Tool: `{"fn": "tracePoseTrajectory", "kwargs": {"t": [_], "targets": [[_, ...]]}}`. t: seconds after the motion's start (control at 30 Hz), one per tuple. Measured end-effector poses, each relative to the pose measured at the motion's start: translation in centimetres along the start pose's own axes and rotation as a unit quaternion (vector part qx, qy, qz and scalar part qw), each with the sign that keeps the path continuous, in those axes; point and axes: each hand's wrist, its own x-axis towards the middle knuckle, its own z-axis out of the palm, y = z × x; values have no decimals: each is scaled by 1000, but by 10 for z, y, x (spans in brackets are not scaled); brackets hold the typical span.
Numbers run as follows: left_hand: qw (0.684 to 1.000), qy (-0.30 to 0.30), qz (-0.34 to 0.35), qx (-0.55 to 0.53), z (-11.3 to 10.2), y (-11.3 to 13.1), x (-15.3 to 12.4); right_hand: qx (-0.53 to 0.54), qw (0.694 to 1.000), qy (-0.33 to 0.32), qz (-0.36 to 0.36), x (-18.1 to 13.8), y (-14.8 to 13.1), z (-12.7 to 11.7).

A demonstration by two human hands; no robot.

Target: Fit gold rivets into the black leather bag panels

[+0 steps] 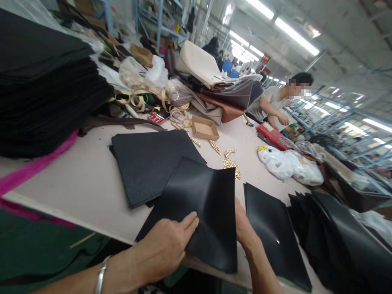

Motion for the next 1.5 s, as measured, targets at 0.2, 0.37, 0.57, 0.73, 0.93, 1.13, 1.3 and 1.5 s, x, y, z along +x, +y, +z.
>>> {"fn": "tracePoseTrajectory", "kwargs": {"t": [0.2,0.37,0.57,0.73,0.93,1.13,1.3,1.5], "targets": [[1000,-1,8,-14,12,-6,0,-261,959,60,96,26,65,-44],[999,11,21,-41,16,-11,-3,-343,930,38,129,60,81,-49],[998,23,28,-52,23,-14,-4,-427,893,-30,136,92,68,-42],[998,27,45,-45,21,-15,-4,-475,863,-62,158,114,62,-42],[996,54,62,-30,21,-15,-2,-512,838,-53,183,120,59,-30],[993,84,84,-15,25,-15,-4,-511,841,-28,176,112,66,-33],[990,114,82,-27,31,-15,-4,-462,875,-24,143,93,55,-40],[984,149,77,-58,33,-15,-4,-149,984,-80,59,12,-7,1]]}}
